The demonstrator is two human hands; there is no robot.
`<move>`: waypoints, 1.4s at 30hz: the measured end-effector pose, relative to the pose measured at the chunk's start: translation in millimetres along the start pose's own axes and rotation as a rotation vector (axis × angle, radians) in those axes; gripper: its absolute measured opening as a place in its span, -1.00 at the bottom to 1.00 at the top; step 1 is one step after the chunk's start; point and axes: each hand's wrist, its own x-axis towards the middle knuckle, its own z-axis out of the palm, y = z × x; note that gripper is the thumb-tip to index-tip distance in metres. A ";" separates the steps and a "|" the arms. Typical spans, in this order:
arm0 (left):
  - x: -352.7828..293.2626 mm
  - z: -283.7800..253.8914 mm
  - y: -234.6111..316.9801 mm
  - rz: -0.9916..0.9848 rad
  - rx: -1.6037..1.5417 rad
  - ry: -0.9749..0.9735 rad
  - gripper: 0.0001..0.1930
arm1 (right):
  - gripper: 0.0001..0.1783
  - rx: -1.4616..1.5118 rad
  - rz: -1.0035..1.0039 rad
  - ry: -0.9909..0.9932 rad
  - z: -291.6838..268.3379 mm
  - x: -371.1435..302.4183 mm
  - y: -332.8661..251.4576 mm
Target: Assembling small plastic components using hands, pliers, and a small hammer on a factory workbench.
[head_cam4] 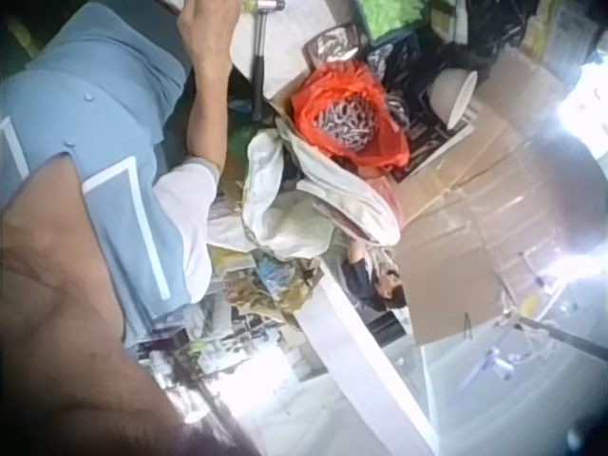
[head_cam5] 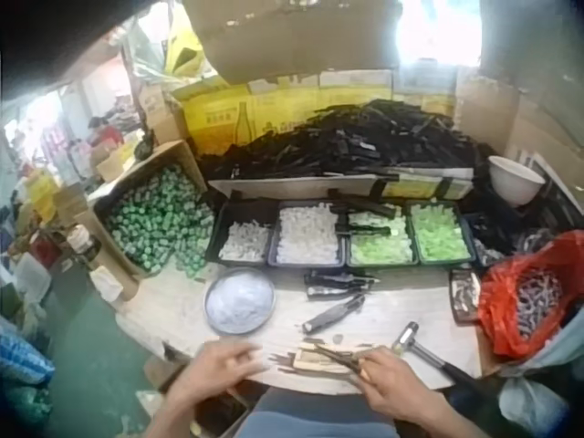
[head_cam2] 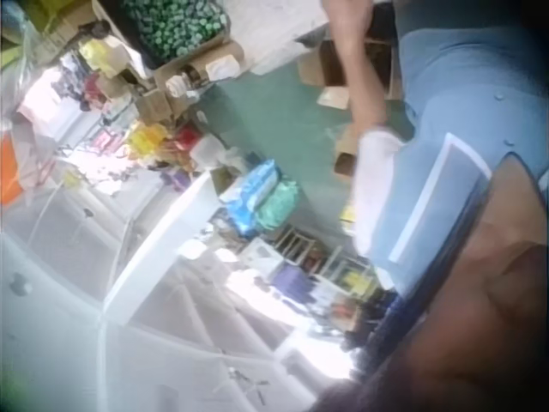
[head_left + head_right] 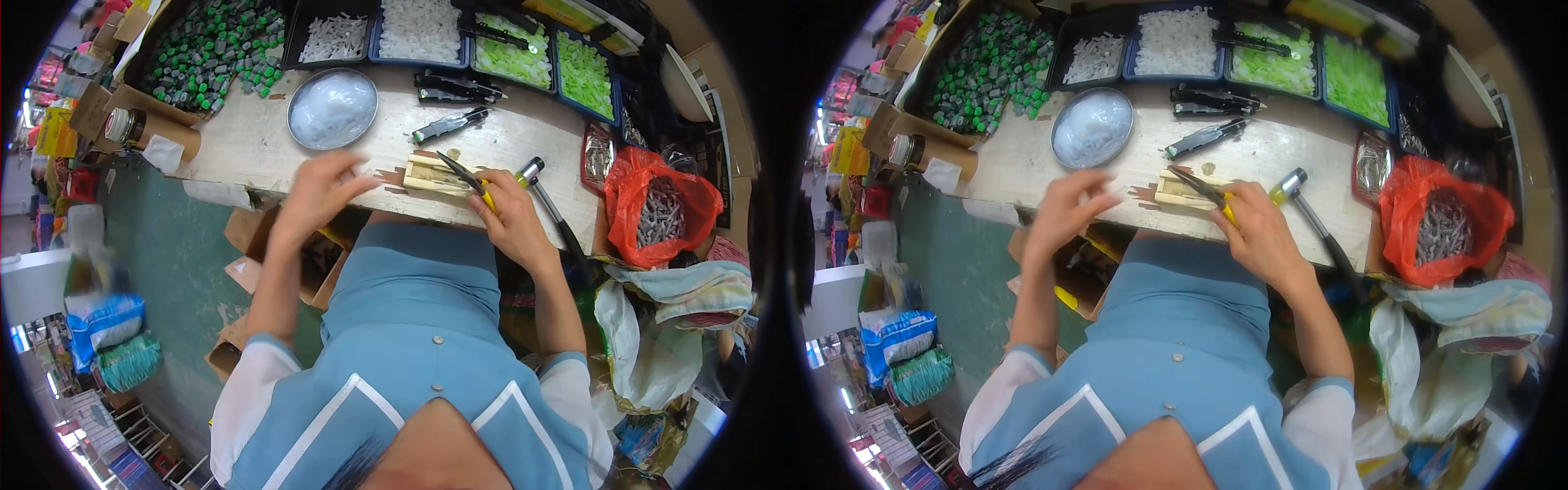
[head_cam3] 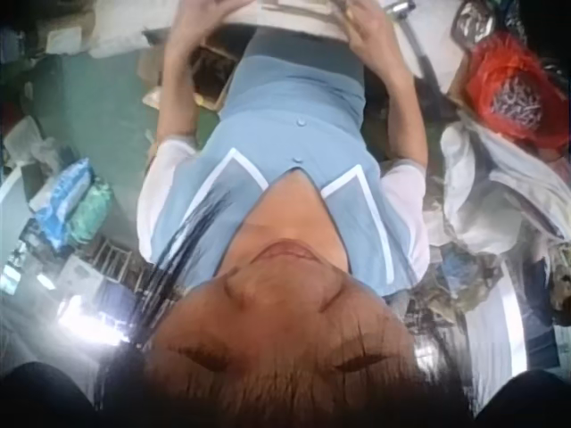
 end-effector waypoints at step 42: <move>23.9 68.8 25.2 0.191 -0.509 0.032 -0.78 | -0.73 -0.072 0.104 0.004 0.6 7.6 -11.3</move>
